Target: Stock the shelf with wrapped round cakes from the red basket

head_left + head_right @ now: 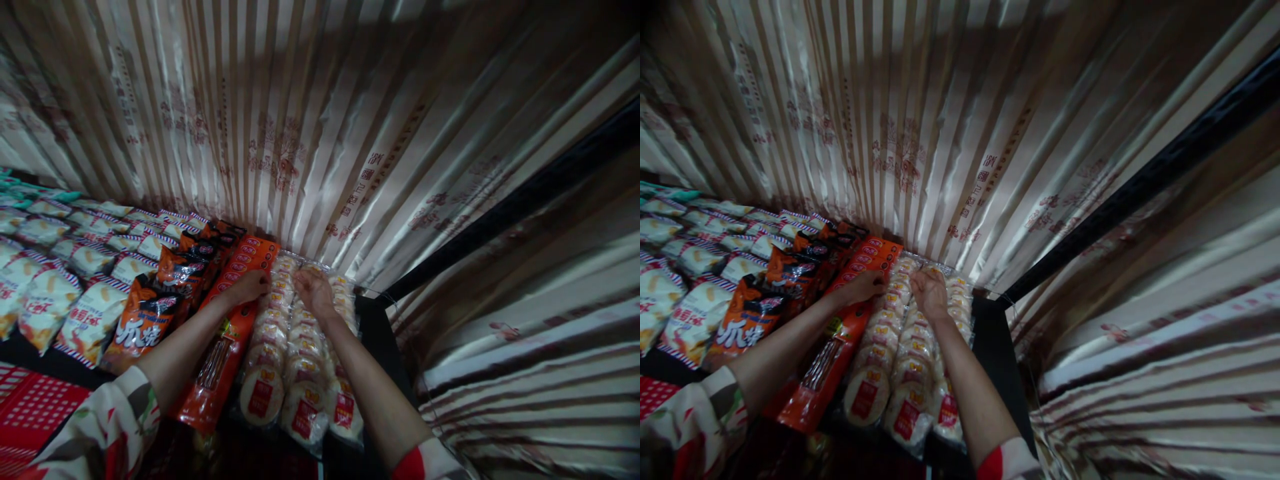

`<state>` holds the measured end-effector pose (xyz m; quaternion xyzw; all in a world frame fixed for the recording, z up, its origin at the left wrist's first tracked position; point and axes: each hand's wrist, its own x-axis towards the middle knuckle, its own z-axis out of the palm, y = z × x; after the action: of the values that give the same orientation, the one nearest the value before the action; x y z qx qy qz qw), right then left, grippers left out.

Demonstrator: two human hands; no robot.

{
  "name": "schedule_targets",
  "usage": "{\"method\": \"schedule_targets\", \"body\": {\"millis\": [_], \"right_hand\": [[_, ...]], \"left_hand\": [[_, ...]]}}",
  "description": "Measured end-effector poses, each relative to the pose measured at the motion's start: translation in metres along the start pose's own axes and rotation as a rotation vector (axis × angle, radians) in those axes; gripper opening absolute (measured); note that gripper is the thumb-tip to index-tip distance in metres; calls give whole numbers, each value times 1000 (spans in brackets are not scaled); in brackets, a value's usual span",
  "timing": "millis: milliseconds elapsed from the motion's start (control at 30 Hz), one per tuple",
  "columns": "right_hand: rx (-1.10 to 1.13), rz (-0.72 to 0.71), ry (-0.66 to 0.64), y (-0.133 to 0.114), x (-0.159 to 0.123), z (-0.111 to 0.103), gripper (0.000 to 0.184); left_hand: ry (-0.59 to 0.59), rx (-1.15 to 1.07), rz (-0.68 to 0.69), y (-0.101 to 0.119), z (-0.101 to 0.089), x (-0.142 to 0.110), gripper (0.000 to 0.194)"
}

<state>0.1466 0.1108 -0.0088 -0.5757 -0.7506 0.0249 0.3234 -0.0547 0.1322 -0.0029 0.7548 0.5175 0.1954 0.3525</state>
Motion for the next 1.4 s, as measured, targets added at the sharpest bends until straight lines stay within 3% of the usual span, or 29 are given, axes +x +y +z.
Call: {"method": "schedule_targets", "body": {"millis": [333,800,1067,1267,1400], "right_hand": [[-30,-147,-96,-8,-17,-12,13],[-98,-61,-99,-17,-17,-9,14],[-113,-38,-112,-19,-19,-8,14],[-114,-22,-120,-17,-19,-5,14],[-125,5,-119,-16,-20,-4,12]], "left_hand": [[40,-88,39,-4,6,0,8],[95,-107,71,-4,7,1,8],[275,92,-101,3,0,-18,12],[24,112,-40,9,-4,-34,16],[-33,76,4,8,0,-37,10]]}}
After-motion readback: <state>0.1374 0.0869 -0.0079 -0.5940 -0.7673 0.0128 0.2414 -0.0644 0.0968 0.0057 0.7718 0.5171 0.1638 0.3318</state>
